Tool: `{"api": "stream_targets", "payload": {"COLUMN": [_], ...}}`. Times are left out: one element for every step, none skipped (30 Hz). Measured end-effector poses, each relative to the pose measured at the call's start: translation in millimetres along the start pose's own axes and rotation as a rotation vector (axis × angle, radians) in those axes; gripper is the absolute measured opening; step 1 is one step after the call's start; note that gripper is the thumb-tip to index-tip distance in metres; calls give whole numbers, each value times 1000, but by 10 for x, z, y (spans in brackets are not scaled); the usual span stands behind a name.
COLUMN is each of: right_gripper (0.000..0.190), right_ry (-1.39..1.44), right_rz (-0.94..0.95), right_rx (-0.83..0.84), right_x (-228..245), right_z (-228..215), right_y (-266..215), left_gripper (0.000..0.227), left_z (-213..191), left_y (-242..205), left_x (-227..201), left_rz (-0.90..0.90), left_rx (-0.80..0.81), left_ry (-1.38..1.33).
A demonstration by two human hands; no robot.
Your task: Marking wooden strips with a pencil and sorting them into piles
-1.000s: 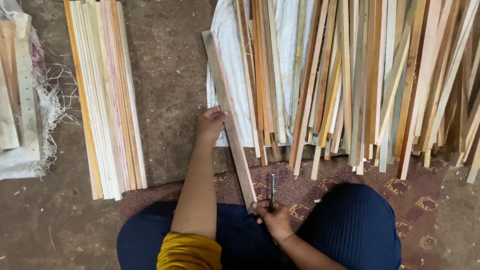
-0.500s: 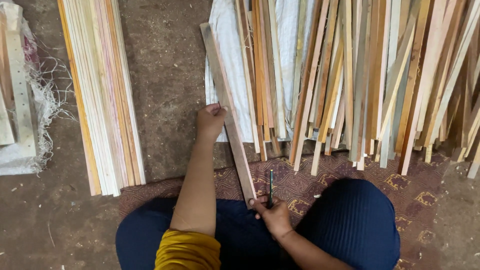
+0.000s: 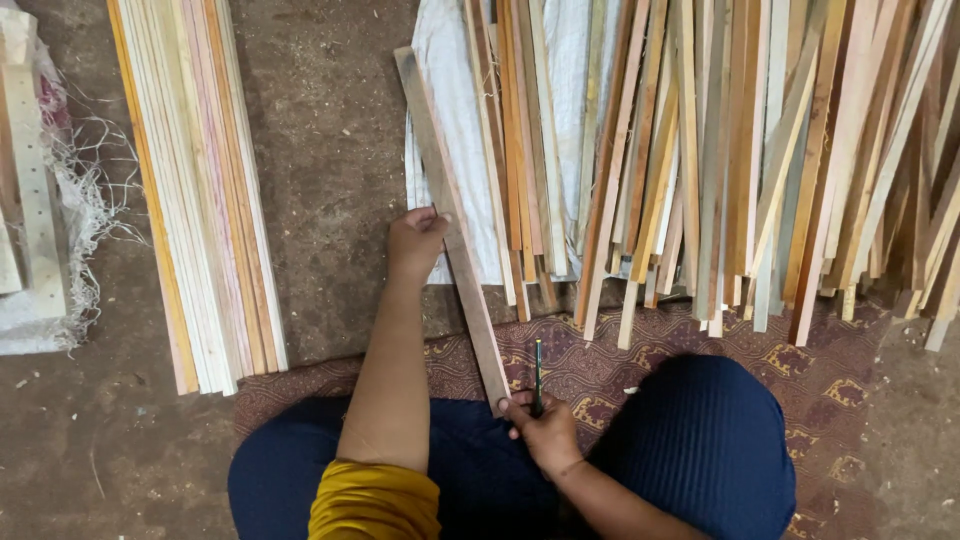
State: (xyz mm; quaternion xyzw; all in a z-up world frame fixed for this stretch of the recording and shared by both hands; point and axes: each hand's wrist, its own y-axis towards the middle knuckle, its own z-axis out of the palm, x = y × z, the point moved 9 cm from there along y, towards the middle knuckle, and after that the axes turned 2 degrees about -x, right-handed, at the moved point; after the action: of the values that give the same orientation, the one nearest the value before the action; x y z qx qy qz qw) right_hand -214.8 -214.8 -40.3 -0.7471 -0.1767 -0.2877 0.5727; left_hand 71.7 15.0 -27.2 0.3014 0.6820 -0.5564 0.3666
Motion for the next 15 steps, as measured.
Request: {"api": "stream_targets", "payload": {"right_gripper": [12,13,13,13,13,14,14,11,10,10,10,11,11,10,9], "right_ry": [0,12,25,24,41,58,58,54,52,53,71,88,86,95,105], "right_rz": [-3,-23,-43,-45,-47,-50,-51,-49,-48,-48,-54,-60,-63,-82,-100], "right_rx": [1,7,14,15,8,2,1,22,41,41,50,59,61,63,66], "right_x": [-24,-31,-45,-77,-109,-142,-122,-102,-85,-106,-112,-118,-129,-126,-132], "right_z": [-7,-8,-12,-12,-22,-32,-33,-17,0,-5,-1,5,5,4,12], "right_y": [16,30,41,68,92,116,114,112,108,112,129,145,154,163,166], "left_gripper": [33,35,38,38,34,30,30,27,24,24,22,20,20,25,31], "left_z": [-9,-5,-5,14,24,34,48,52,57,59,61,62,59,58,47], "left_y": [-11,-24,-43,17,75,128,107,86,65,23,-8,-40,-34,-26,-21], "left_x": [-35,-44,-45,37,64,91,70,52,32,-2,-38,-74,-72,-56,-34], "left_rz": [3,-23,-49,-47,20,88,89,86,84,85,78,72,74,61,47], "left_rx": [-1,14,28,27,18,9,9,-5,-17,-17,-20,-23,-25,-24,-24], "left_ry": [-1,41,83,82,79,75,75,109,144,144,179,214,211,220,231]}}
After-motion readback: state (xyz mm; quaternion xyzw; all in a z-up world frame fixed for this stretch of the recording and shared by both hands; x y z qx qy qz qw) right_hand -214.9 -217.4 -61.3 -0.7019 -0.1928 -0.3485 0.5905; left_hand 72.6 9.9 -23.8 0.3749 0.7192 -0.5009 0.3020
